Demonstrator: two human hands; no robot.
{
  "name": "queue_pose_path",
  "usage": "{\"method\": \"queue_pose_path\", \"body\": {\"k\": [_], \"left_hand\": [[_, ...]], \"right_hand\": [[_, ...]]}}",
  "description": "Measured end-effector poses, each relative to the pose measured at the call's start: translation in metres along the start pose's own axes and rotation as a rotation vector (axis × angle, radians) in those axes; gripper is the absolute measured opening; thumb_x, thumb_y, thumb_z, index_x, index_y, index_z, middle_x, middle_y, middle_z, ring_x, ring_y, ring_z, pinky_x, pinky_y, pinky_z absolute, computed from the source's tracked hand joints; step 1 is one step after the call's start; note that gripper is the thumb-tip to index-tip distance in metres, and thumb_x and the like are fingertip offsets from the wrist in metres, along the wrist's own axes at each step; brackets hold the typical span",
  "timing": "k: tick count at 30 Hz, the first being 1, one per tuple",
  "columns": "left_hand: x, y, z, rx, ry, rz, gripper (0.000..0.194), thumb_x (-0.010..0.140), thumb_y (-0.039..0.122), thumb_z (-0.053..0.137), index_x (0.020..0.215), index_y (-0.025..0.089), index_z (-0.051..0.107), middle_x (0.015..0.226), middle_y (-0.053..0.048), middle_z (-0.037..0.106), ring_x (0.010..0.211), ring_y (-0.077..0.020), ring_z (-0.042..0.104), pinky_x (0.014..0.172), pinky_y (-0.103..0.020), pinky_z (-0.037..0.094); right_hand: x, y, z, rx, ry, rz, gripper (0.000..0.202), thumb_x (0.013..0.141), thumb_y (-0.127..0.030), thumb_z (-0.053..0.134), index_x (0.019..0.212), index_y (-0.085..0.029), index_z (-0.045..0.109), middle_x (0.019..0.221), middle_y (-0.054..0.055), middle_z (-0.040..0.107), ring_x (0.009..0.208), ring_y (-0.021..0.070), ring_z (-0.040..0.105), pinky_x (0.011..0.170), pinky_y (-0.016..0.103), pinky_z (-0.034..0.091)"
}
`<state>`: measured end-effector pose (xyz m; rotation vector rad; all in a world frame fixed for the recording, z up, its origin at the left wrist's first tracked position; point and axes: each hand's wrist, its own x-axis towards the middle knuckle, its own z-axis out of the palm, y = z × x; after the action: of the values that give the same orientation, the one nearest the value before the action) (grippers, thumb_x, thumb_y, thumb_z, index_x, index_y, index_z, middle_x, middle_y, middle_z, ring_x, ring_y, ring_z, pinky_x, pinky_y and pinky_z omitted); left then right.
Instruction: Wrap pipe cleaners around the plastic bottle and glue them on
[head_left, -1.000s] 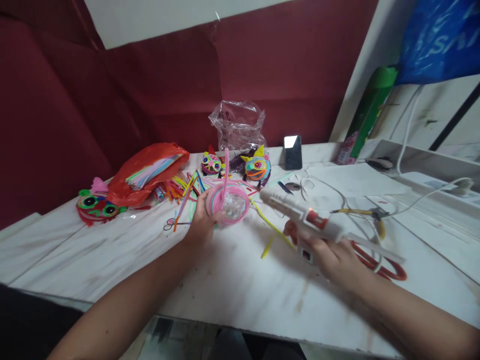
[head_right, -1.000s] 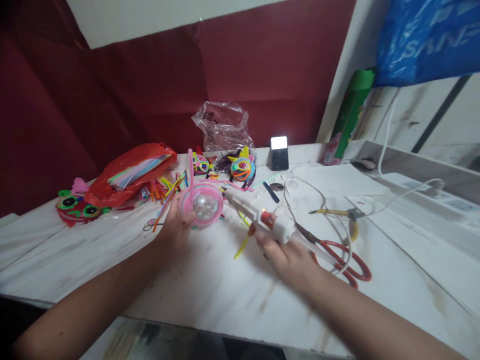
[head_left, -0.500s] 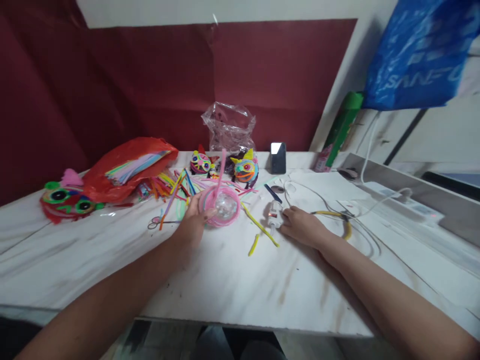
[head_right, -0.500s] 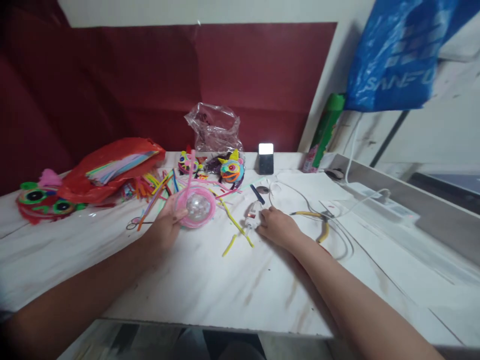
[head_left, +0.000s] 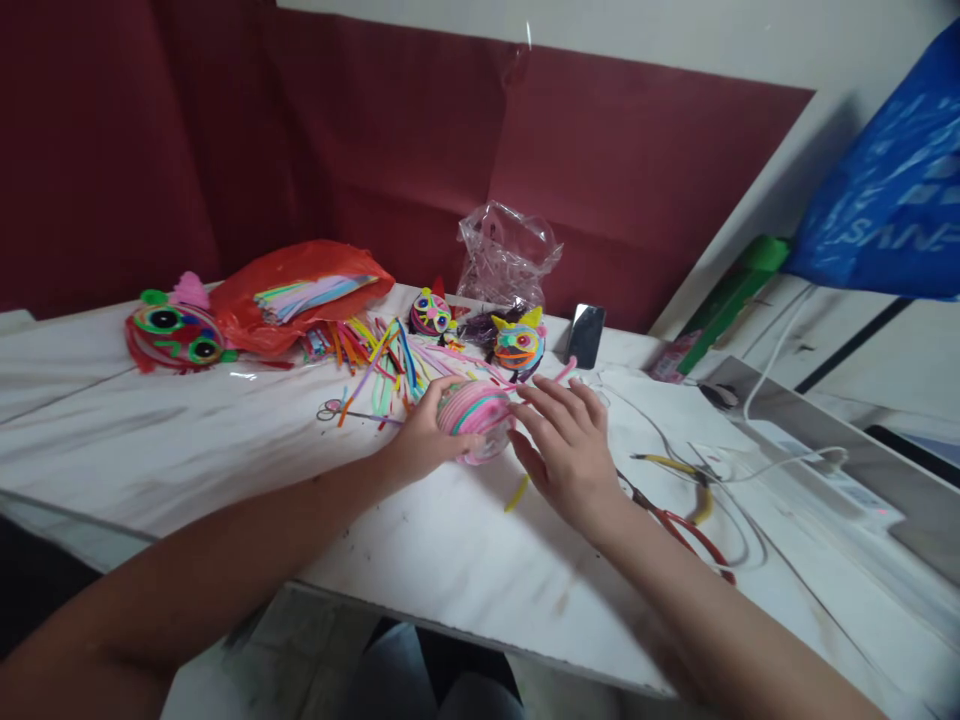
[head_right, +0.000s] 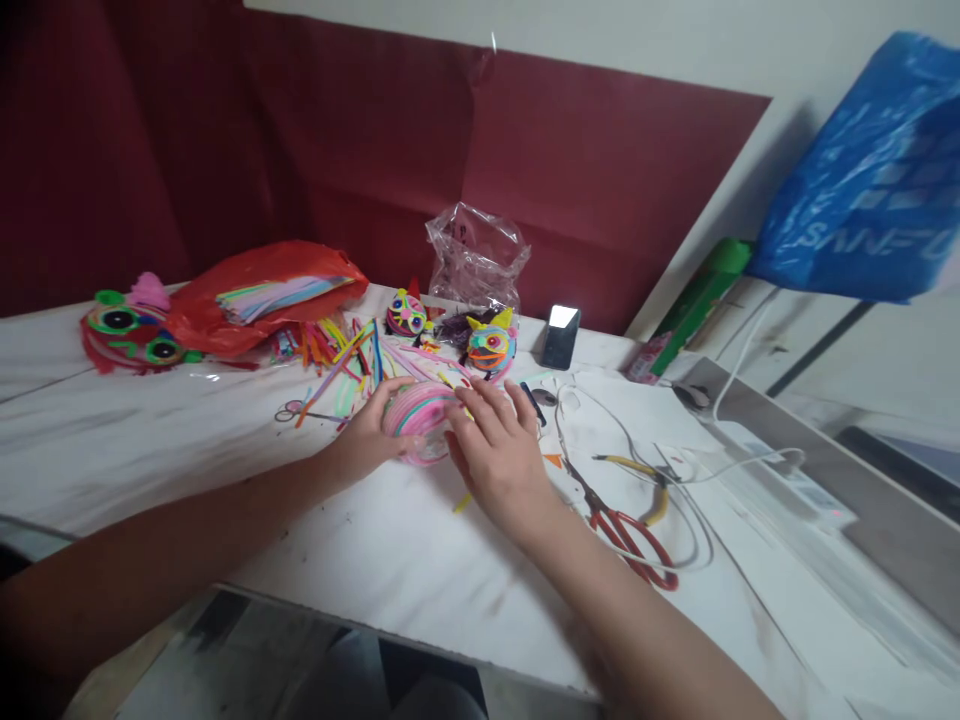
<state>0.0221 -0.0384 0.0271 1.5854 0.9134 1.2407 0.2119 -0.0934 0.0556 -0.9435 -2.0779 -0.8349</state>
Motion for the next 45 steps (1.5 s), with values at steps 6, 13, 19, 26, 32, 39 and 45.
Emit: {"method": "queue_pose_path", "body": {"k": [6,13,19,26,32,39,45], "left_hand": [[0.0,0.003,0.001,0.008,-0.04,0.004,0.074,0.054,0.024,0.081,0.12,0.023,0.049,0.12,-0.006,0.056,0.111,-0.0286,0.055,0.095,-0.038,0.046],[0.0,0.002,0.002,0.058,-0.075,-0.021,0.079,0.054,0.03,0.08,0.125,0.021,0.045,0.123,-0.007,0.053,0.11,-0.0279,0.055,0.09,-0.036,0.048],[0.001,-0.007,0.003,0.067,-0.138,-0.037,0.083,0.057,0.032,0.078,0.129,0.02,0.04,0.127,-0.009,0.048,0.11,-0.0273,0.054,0.088,-0.035,0.049],[0.001,-0.012,0.004,0.053,-0.157,0.002,0.083,0.057,0.034,0.078,0.128,0.019,0.038,0.125,-0.01,0.048,0.109,-0.0263,0.054,0.089,-0.036,0.047],[0.0,-0.01,0.006,0.121,-0.121,-0.021,0.078,0.058,0.038,0.077,0.124,0.018,0.04,0.116,-0.008,0.05,0.101,-0.0237,0.055,0.085,-0.034,0.047],[-0.001,-0.008,0.007,0.13,-0.092,-0.017,0.07,0.058,0.036,0.077,0.118,0.019,0.044,0.104,-0.005,0.052,0.091,-0.0203,0.055,0.08,-0.032,0.047],[0.0,-0.003,0.005,0.021,-0.06,-0.038,0.076,0.054,0.037,0.079,0.119,0.021,0.042,0.105,-0.004,0.05,0.091,-0.0199,0.056,0.078,-0.031,0.049]], "right_hand": [[-0.014,0.001,0.013,0.184,-0.019,0.203,0.011,0.092,-0.019,0.051,0.089,-0.018,0.062,0.081,0.007,0.07,0.076,0.0187,0.062,0.072,0.034,0.046],[-0.018,-0.008,0.019,0.452,-0.042,0.478,0.011,0.089,-0.024,0.055,0.084,-0.018,0.062,0.077,0.005,0.07,0.067,0.0161,0.065,0.061,0.026,0.05],[-0.018,-0.008,0.021,0.526,-0.053,0.604,0.013,0.087,-0.03,0.056,0.082,-0.02,0.063,0.076,0.005,0.072,0.063,0.0156,0.065,0.058,0.025,0.051],[-0.019,-0.008,0.024,0.5,-0.052,0.586,0.01,0.085,-0.026,0.056,0.079,-0.02,0.062,0.074,0.004,0.071,0.061,0.015,0.064,0.058,0.025,0.05],[-0.021,-0.009,0.027,0.48,-0.062,0.546,0.01,0.086,-0.025,0.056,0.08,-0.018,0.061,0.073,0.005,0.07,0.062,0.0154,0.064,0.058,0.025,0.05],[-0.021,-0.01,0.026,0.499,-0.06,0.559,0.008,0.085,-0.026,0.058,0.081,-0.02,0.06,0.074,0.004,0.067,0.063,0.0151,0.062,0.059,0.026,0.05],[-0.02,-0.009,0.022,0.552,-0.019,0.607,0.008,0.085,-0.027,0.058,0.081,-0.02,0.058,0.077,0.005,0.064,0.068,0.0161,0.062,0.064,0.029,0.052]]}}
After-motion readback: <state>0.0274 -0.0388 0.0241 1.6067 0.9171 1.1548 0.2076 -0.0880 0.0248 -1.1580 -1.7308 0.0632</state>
